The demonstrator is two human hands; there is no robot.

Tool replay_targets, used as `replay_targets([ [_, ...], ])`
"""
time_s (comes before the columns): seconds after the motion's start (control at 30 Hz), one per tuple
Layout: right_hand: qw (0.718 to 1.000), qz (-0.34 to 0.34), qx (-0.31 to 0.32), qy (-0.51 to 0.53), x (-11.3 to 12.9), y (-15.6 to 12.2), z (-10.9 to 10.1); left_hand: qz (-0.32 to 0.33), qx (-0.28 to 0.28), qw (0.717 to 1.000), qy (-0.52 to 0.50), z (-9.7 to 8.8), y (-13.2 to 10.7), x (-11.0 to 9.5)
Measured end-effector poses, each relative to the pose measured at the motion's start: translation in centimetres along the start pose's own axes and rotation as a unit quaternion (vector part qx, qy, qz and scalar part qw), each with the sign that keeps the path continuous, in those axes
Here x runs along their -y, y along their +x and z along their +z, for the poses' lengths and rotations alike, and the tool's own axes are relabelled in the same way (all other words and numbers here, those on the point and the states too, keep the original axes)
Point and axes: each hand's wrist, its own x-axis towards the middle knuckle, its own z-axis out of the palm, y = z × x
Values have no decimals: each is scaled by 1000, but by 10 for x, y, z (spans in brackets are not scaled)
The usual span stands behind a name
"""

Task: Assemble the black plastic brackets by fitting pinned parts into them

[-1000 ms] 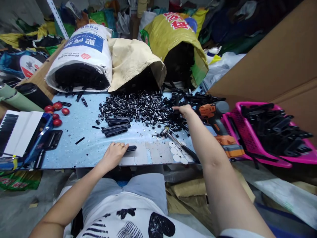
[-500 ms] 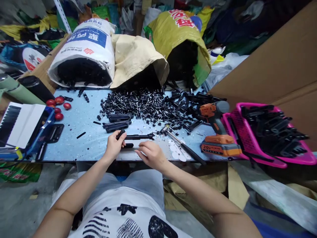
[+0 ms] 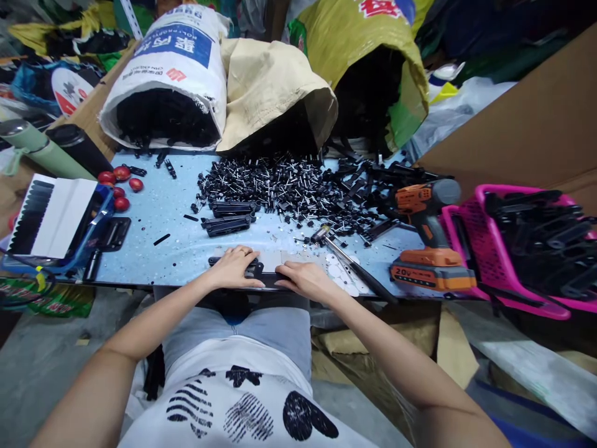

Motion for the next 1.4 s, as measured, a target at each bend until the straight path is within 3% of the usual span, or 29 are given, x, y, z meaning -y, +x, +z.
replay_targets([
  [0.2, 999, 17, 23, -28, 6, 6, 5, 23, -5, 1000, 16, 3, 0, 1],
  [0.37, 996, 65, 16, -54, 16, 12, 7, 18, -59, 998, 25, 8, -1, 3],
  [0.6, 994, 50, -10, -93, 25, 12, -10, -9, -121, 993, 9, 11, -7, 6],
  [0.9, 994, 31, -19, -107, 32, 17, -36, 64, -184, 981, 18, 23, -11, 16],
  [1.0, 994, 10, -29, -102, 24, 19, -33, 45, -174, 984, 3, 23, -14, 15],
  [1.07, 995, -4, -32, -92, 12, 20, -24, 26, -139, 990, 4, 18, -13, 12],
  [1.17, 997, -16, -45, -64, -12, 19, -5, 41, -71, 996, 20, 2, 9, 6],
  [1.23, 997, -14, -61, -47, -26, 15, 8, 53, -71, 996, 33, -12, 40, 1],
  [1.33, 997, -7, -72, -35, -36, 6, 20, -39, -132, 989, 57, -29, 103, -8],
  [1.4, 997, 6, -66, -30, -39, 1, 21, -93, -119, 987, 63, -31, 142, -15],
])
